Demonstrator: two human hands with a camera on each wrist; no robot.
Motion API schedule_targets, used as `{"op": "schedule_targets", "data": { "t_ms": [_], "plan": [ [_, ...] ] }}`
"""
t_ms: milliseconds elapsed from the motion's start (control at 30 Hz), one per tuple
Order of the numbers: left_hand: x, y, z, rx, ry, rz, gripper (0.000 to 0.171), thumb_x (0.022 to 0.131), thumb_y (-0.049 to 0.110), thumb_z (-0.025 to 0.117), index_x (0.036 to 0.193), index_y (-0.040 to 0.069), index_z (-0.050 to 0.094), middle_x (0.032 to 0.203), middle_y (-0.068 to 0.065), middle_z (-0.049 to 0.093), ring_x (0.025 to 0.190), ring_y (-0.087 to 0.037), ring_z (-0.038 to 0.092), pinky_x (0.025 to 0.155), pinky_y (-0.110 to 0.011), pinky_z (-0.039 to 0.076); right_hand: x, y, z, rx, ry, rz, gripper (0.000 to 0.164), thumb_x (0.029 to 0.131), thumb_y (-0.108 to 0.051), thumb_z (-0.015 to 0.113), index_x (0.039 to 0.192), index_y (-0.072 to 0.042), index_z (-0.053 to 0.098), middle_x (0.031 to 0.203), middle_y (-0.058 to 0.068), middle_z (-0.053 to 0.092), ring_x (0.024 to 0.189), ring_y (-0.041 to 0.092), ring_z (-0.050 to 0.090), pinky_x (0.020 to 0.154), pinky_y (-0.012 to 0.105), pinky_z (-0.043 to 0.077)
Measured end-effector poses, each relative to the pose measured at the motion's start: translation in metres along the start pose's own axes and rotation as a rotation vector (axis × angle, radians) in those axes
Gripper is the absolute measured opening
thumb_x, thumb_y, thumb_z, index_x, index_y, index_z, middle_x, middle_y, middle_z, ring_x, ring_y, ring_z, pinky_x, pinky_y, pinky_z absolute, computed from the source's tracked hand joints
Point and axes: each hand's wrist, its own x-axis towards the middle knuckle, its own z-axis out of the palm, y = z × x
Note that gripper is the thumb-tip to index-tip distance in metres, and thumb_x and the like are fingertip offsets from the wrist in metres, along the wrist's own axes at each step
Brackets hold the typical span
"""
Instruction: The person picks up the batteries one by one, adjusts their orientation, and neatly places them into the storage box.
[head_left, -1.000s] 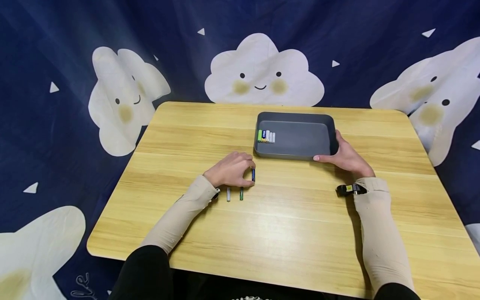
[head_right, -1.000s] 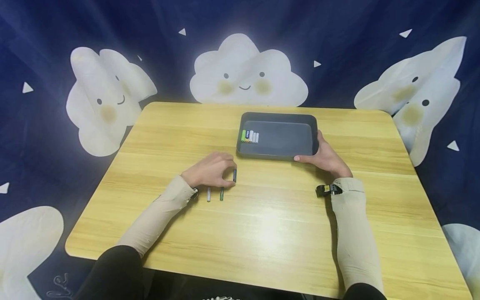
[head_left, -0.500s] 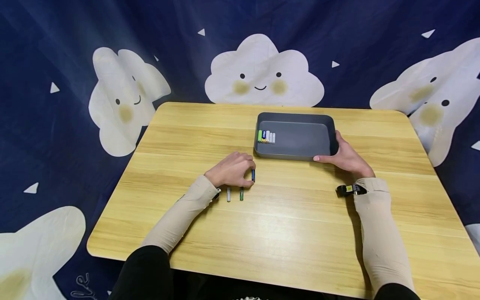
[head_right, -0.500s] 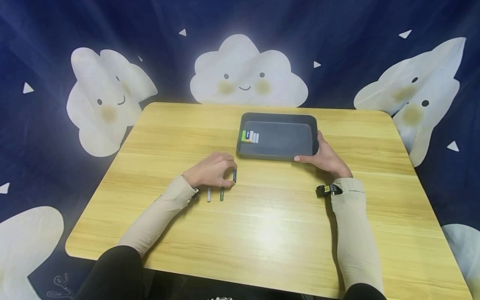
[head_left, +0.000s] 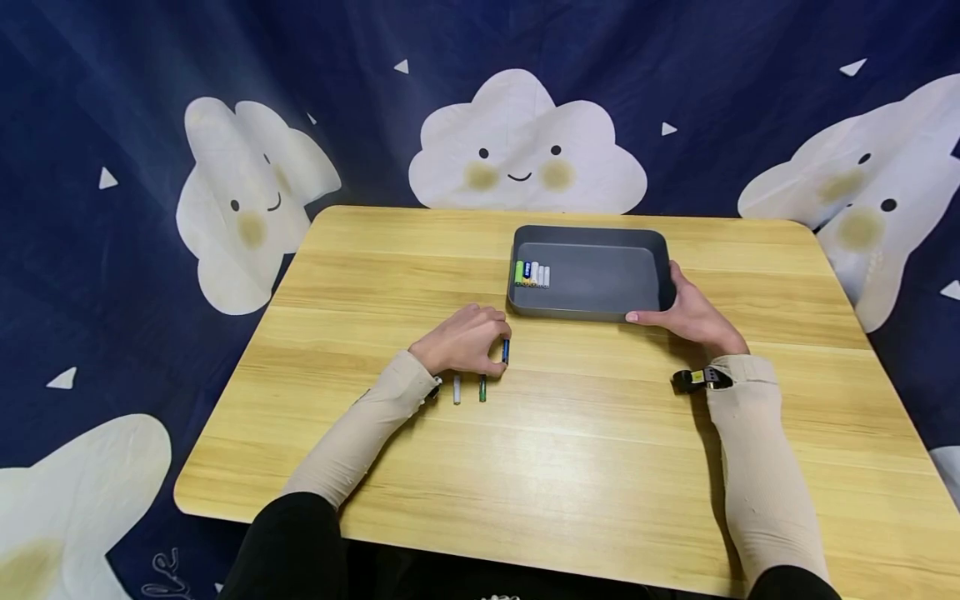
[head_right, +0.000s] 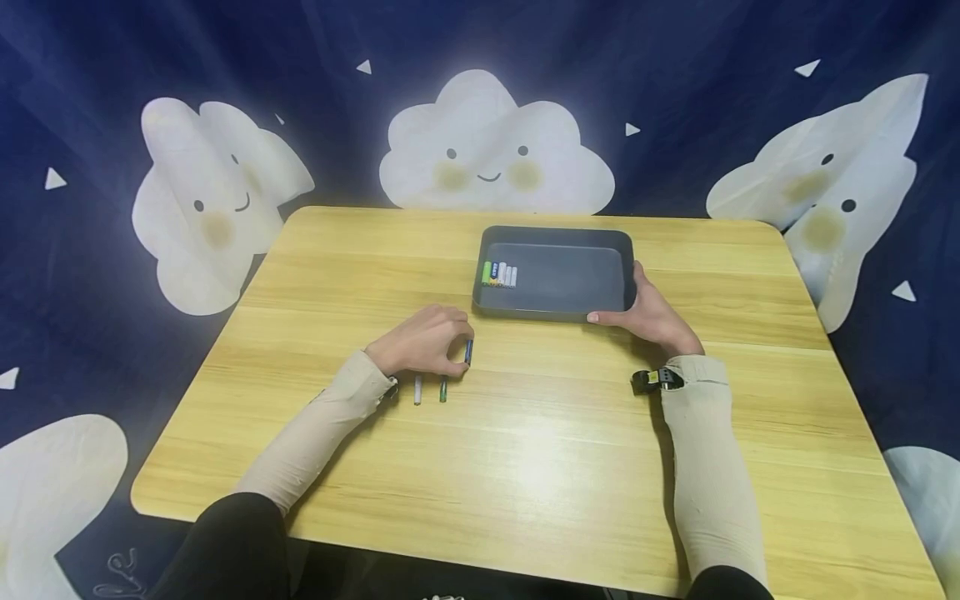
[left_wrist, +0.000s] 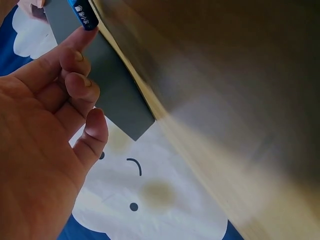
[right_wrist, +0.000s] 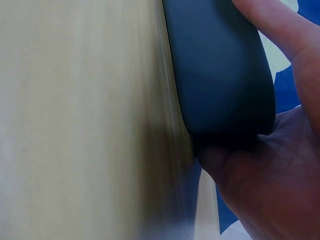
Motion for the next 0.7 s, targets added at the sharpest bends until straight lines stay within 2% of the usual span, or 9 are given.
{"op": "schedule_targets", "data": {
  "t_ms": [200,400,600,700],
  "plan": [
    [-0.001,-0.003,-0.001,-0.012,0.005,-0.014,0.05,0.081,0.048,0.076,0.116,0.012,0.074,0.112,-0.002,0.072,0.1,-0.018,0.064,0.099,-0.039,0.049,0.0,0.0,0.0,0.004,-0.006,0.007,0.138,0.083,-0.052,0.083,0.161,-0.014,-0.024,0.173,0.021,-0.009,0.161,0.044,0.007,0.124,0.067,0.019],
    [-0.001,-0.005,-0.011,-0.039,0.04,-0.02,0.051,0.081,0.045,0.077,0.118,0.01,0.074,0.112,-0.002,0.071,0.096,-0.017,0.065,0.104,-0.042,0.05,0.0,0.0,0.0,0.012,-0.005,0.003,0.138,0.083,-0.051,0.083,0.162,-0.014,-0.024,0.173,0.02,-0.009,0.161,0.044,0.006,0.124,0.067,0.019],
    [0.004,-0.008,-0.023,-0.018,0.083,-0.007,0.051,0.081,0.045,0.079,0.117,0.01,0.075,0.109,-0.002,0.071,0.086,-0.015,0.059,0.093,-0.039,0.051,-0.001,0.0,0.0,0.02,-0.011,0.005,0.137,0.084,-0.049,0.083,0.162,-0.015,-0.024,0.173,0.02,-0.01,0.161,0.044,0.006,0.124,0.067,0.019],
    [0.007,-0.009,-0.029,-0.022,0.095,-0.006,0.052,0.081,0.044,0.08,0.119,0.009,0.074,0.112,-0.004,0.072,0.081,-0.015,0.058,0.092,-0.039,0.052,0.0,-0.001,0.0,0.016,-0.011,0.002,0.136,0.084,-0.048,0.083,0.161,-0.015,-0.024,0.173,0.02,-0.01,0.16,0.045,0.006,0.124,0.068,0.019]
  ]
}}
